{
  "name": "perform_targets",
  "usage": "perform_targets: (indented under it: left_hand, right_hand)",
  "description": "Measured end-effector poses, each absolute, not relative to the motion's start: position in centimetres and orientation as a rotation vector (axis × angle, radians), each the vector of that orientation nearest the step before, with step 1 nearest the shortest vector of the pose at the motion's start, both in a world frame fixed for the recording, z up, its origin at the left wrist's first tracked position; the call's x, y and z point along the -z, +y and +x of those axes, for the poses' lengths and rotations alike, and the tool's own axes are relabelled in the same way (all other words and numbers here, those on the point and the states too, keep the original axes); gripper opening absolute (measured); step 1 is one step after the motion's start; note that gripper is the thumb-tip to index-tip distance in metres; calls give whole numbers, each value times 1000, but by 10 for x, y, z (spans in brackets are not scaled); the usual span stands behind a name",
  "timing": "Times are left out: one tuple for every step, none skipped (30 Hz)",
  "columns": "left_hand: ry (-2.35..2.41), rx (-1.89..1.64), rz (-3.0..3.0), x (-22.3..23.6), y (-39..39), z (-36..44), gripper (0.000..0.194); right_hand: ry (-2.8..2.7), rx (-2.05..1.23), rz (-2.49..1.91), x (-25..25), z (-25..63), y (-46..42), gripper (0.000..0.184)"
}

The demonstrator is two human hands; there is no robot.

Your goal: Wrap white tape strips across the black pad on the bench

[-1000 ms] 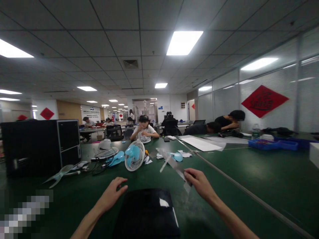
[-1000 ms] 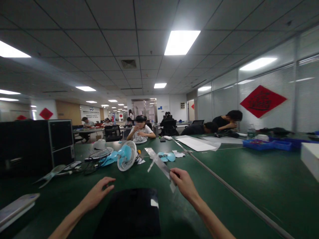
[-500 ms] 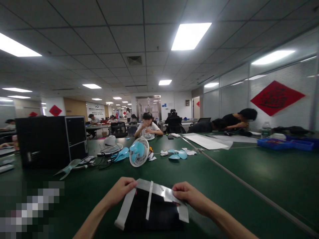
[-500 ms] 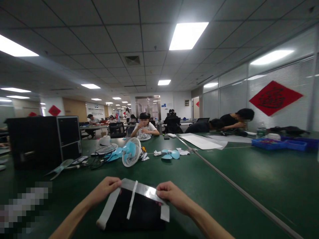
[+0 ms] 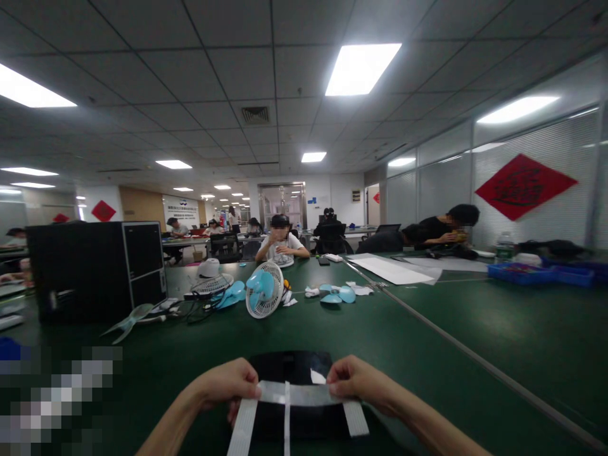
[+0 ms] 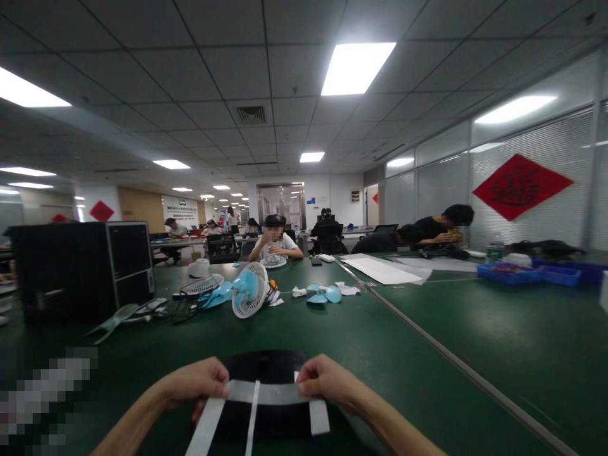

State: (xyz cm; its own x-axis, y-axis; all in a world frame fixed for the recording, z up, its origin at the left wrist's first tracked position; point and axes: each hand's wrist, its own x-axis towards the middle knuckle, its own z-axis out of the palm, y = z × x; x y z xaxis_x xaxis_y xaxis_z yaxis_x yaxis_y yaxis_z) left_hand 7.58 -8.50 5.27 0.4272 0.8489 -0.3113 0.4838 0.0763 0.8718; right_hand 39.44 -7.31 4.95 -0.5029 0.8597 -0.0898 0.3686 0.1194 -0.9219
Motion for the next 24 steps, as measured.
perform_targets:
  left_hand:
    - [1206,-380,1569,-49,-83,75,34]
    - [1204,-353,1571,-45,-81,74,34]
    - [1208,-325,1573,-42,-79,73,34]
    - [1219,-303,1577,-39,-77,72,34]
    - [1236,-281,1581,-37,-76,72,34]
    - [1255,-263,1587,-37,-75,71,33]
    - [1274,-247,1596,-37,-75,71,32]
    - [1292,-233,1608,-38,-75,71,31]
    - [1308,-218,1622,-40,-75,72,30]
    - [1322,-204,1636,-42,-76,72,30]
    - [1336,-190,1647,-45,-77,73,29]
    - [1348,-181,1658,-47,-78,73,30]
    - [1361,-175,1665,-49,-79,74,30]
    - [1374,-174,1672,-50,-79,74,31]
    - [1383,-177,1678,-51,-80,75,32]
    - [1386,-179,1685,-51,-80,75,32]
    - [1386,-180,1693,-50,-80,75,32]
    - [1386,-178,1698,-50,-79,75,32]
    - [1386,-176,1704,-49,-79,74,32]
    - [1387,-174,1708,-48,-78,74,32]
    - [1393,-170,1711,-47,-78,73,32]
    - [1398,-166,1713,-46,-77,72,32]
    - [1401,-166,1717,-46,-77,72,32]
    - [1400,-166,1722,-46,-78,72,31]
  right_hand:
    - [-1940,-1359,-1194,-49,394,-73,10]
    - [-1957,-1343,-1201,-48,394,-73,11]
    - [-1978,-1319,-1209,-47,393,-73,11]
    - [-1998,-1292,-1215,-45,393,-72,11]
    - [-2016,-1269,-1218,-44,393,-71,12]
    - [-2031,-1247,-1221,-42,392,-71,12]
    - [-2049,-1225,-1223,-41,392,-70,12]
    - [-2067,-1198,-1226,-39,391,-70,12]
    - [-2089,-1169,-1228,-38,391,-69,13]
    - [-2111,-1138,-1232,-38,390,-69,13]
    - [-2129,-1104,-1237,-38,390,-69,13]
    - [-2143,-1080,-1242,-37,390,-70,14]
    - [-2151,-1066,-1248,-38,389,-70,14]
    - [-2154,-1056,-1256,-38,389,-71,15]
    - [-2161,-1043,-1263,-38,389,-71,15]
    - [-2171,-1025,-1272,-38,389,-72,16]
    - [-2185,-1001,-1279,-38,389,-72,17]
    - [-2201,-970,-1283,-37,390,-72,17]
    - [-2215,-940,-1285,-37,390,-72,18]
    - [-2226,-917,-1284,-36,390,-71,18]
    - [-2235,-903,-1281,-35,391,-71,18]
    - [-2239,-889,-1279,-35,391,-71,18]
    - [-2244,-872,-1280,-34,391,-71,18]
    - [-2248,-851,-1284,-34,390,-71,18]
